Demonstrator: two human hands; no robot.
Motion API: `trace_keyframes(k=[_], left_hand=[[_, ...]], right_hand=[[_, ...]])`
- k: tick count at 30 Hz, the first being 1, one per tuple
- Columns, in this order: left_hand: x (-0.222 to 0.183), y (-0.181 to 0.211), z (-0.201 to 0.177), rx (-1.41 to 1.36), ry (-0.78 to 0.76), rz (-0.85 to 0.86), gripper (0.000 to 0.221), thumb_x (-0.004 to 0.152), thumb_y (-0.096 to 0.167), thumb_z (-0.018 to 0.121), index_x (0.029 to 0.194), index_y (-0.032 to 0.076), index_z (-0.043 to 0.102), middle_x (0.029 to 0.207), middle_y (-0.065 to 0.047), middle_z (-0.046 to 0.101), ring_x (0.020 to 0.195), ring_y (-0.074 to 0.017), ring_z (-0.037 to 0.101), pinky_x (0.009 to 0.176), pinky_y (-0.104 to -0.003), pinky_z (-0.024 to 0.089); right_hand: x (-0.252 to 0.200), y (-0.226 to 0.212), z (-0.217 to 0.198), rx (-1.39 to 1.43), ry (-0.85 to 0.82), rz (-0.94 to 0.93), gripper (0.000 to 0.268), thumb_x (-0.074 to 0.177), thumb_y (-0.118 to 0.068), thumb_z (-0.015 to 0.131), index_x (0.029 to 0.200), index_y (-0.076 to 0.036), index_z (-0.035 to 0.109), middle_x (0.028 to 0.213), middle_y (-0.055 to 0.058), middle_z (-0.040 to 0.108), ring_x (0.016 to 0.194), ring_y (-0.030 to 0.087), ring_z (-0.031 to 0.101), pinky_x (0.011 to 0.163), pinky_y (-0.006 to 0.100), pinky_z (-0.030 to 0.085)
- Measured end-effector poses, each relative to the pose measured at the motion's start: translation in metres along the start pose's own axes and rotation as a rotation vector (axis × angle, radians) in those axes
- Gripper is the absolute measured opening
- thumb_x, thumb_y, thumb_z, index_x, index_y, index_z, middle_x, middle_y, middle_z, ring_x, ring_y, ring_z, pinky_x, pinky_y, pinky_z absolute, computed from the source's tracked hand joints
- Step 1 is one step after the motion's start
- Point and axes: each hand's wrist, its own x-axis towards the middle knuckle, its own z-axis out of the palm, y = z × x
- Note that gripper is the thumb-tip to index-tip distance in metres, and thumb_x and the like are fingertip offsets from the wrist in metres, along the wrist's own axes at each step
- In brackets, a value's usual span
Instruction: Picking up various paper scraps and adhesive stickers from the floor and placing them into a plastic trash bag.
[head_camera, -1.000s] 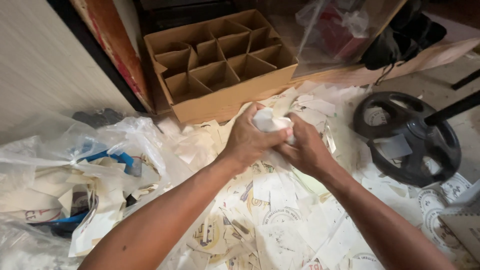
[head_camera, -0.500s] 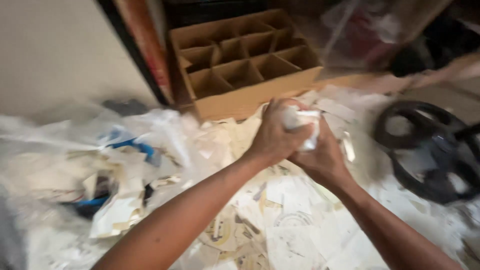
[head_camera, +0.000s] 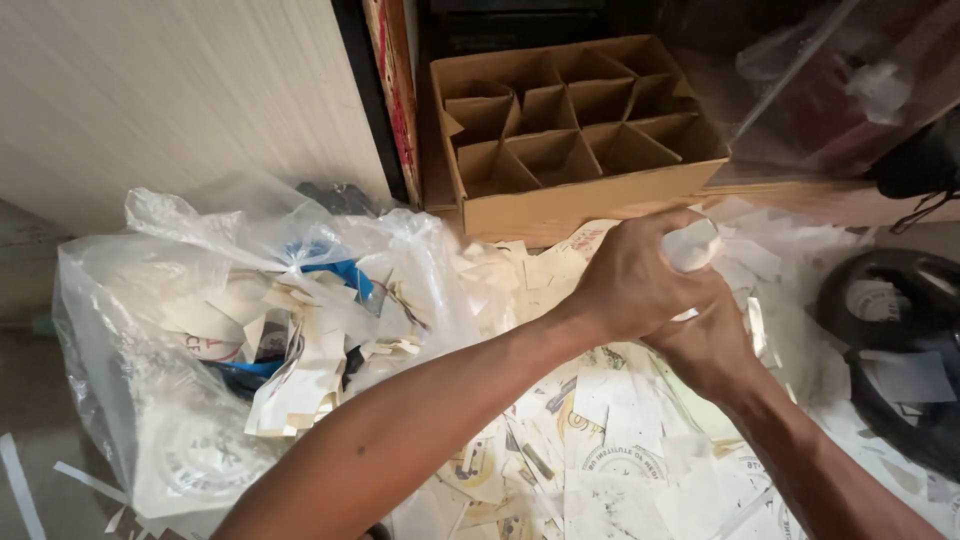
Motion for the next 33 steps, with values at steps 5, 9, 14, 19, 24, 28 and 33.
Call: trace_keyframes(k=[5,9,14,19,24,28,33], left_hand=[[-0.015,0.025,-0.034,0.098,0.027,0.060,0.061,0.081,0.026,0.075,0.132,-0.005,0.065,0.107,-0.018,0.075,0.092,-0.0240,0.070,0.085,-0.035,0.056],[-0.058,0.071,-0.101,0.082,0.066,-0.072,0.052,0.084,0.032,0.072,0.127,0.003,0.065,0.114,-0.012,0.072,0.102,-0.0218,0.073,0.090,-0.035,0.058],[-0.138,0.067,-0.177,0.358,0.301,0.068,0.071,0.092,0.034,0.077,0.142,0.004,0.036,0.134,-0.016,0.043,0.129,-0.0287,0.052,0.108,-0.040,0.048],[-0.218,0.048,-0.244,0.152,0.426,-0.042,0.068,0.094,0.026,0.081,0.140,0.009,0.034,0.134,-0.011,0.042,0.131,-0.0237,0.052,0.111,-0.038,0.048],[-0.278,0.029,-0.290,0.224,0.648,-0.203,0.059,0.082,0.010,0.085,0.129,0.010,0.049,0.138,-0.011,0.045,0.123,-0.0209,0.058,0.100,-0.036,0.057],[-0.291,-0.002,-0.290,0.594,0.630,-0.251,0.061,0.064,0.003,0.086,0.114,0.009,0.052,0.138,-0.015,0.043,0.126,-0.0302,0.055,0.098,-0.039,0.053],[-0.280,-0.089,-0.277,1.062,0.109,-0.286,0.035,0.085,0.005,0.071,0.117,0.008,0.057,0.144,-0.020,0.042,0.132,-0.0406,0.052,0.107,-0.049,0.049]], right_hand=[[0.005,-0.014,0.011,0.171,-0.111,-0.034,0.022,0.073,-0.016,0.078,0.088,0.000,0.073,0.079,0.006,0.075,0.073,0.015,0.069,0.060,0.034,0.053],[0.013,-0.074,0.042,0.351,-0.284,-0.155,0.044,0.075,-0.011,0.081,0.115,-0.002,0.063,0.104,0.006,0.071,0.095,0.014,0.068,0.078,0.033,0.057],[0.027,-0.150,0.097,0.141,-0.420,-0.325,0.069,0.074,-0.013,0.085,0.132,-0.003,0.049,0.122,0.011,0.066,0.113,0.019,0.064,0.094,0.035,0.054],[0.030,-0.220,0.150,0.028,-0.613,-0.360,0.090,0.075,-0.019,0.085,0.150,-0.007,0.036,0.133,0.013,0.062,0.117,0.023,0.063,0.097,0.037,0.052],[0.042,-0.209,0.203,-0.290,-0.681,-0.275,0.068,0.082,-0.024,0.078,0.143,-0.016,0.047,0.137,0.008,0.065,0.116,0.027,0.068,0.096,0.039,0.055],[0.054,-0.165,0.234,-0.561,-0.784,-0.277,0.049,0.089,-0.030,0.073,0.133,-0.016,0.057,0.134,0.008,0.065,0.114,0.029,0.068,0.097,0.042,0.054],[0.059,-0.130,0.250,-0.830,-0.850,-0.299,0.062,0.084,-0.034,0.075,0.138,-0.014,0.054,0.128,0.010,0.063,0.113,0.032,0.065,0.094,0.046,0.054]])
